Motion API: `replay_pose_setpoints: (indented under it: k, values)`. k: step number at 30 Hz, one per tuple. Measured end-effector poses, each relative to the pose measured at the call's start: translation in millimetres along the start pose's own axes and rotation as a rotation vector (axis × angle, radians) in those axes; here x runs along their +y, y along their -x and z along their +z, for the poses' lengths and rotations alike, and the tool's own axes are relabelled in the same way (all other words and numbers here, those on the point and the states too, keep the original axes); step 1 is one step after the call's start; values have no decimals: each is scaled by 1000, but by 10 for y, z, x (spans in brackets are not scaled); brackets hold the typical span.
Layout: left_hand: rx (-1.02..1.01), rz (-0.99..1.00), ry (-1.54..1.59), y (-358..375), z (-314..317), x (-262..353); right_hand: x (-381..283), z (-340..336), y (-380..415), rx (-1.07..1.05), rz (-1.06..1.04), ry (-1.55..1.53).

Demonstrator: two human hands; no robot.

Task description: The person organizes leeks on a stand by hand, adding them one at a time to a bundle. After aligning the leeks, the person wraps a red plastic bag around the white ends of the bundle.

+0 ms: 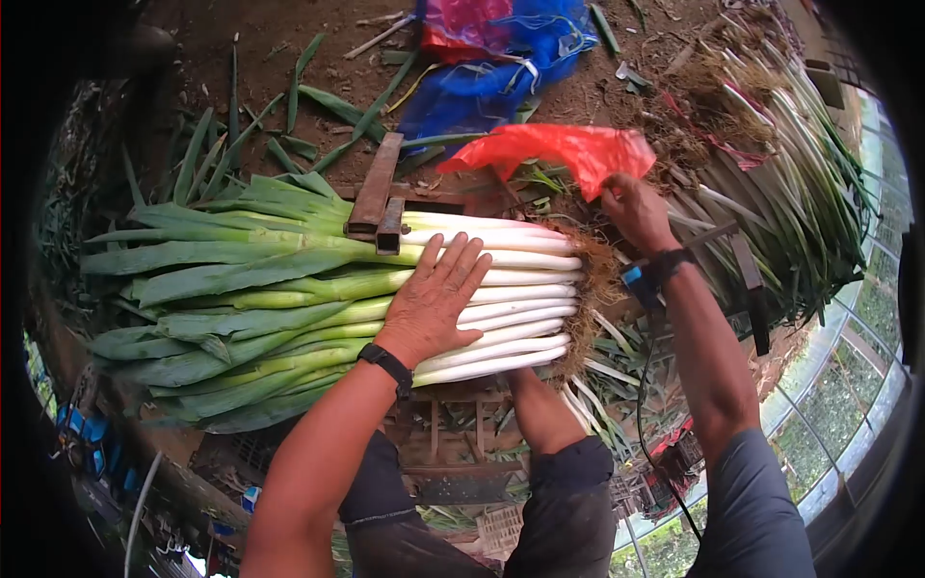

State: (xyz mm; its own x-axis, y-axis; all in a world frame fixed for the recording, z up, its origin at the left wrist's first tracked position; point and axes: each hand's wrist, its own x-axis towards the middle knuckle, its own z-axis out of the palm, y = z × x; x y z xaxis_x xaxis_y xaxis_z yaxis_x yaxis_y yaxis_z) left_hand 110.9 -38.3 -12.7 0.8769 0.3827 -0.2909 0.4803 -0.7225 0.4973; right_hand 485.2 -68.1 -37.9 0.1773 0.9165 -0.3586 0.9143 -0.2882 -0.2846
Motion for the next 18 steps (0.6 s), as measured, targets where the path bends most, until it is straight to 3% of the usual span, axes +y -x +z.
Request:
replay_pose_setpoints:
  k: [1, 3, 4, 7, 10, 12, 14, 16, 18]
  values:
    - [-33, 1, 9, -18, -47, 3, -57, -206, 31, 32, -2, 5]
    - [-61, -27, -15, 62, -75, 67, -194, -613, 225, 305, 331, -584]
    - [-53, -15, -38, -14, -104, 42, -255, -844, 359, 357, 298, -521]
    - [-87, 1, -54, -53, -133, 54, -405, -1269, 774, 346, 245, -810]
    - [-42, 7, -34, -28, -231, 115, -651, -1512, 1247, 441, 167, -775]
    - [44, -108, 90, -32, -387, 228, -1041, -1699, 1593, 432, 192, -753]
    - [32, -286, 419, -31, -737, 464, -1282, -1716, 1880, 495, -50, -611]
    - [58, -486, 1477, 50, -1054, 720, -1628, -1830, 2195, 372, -97, -555]
    - [191, -513, 1870, 166, -1462, 1018, -1977, -1865, 2457, 325, -144, -506]
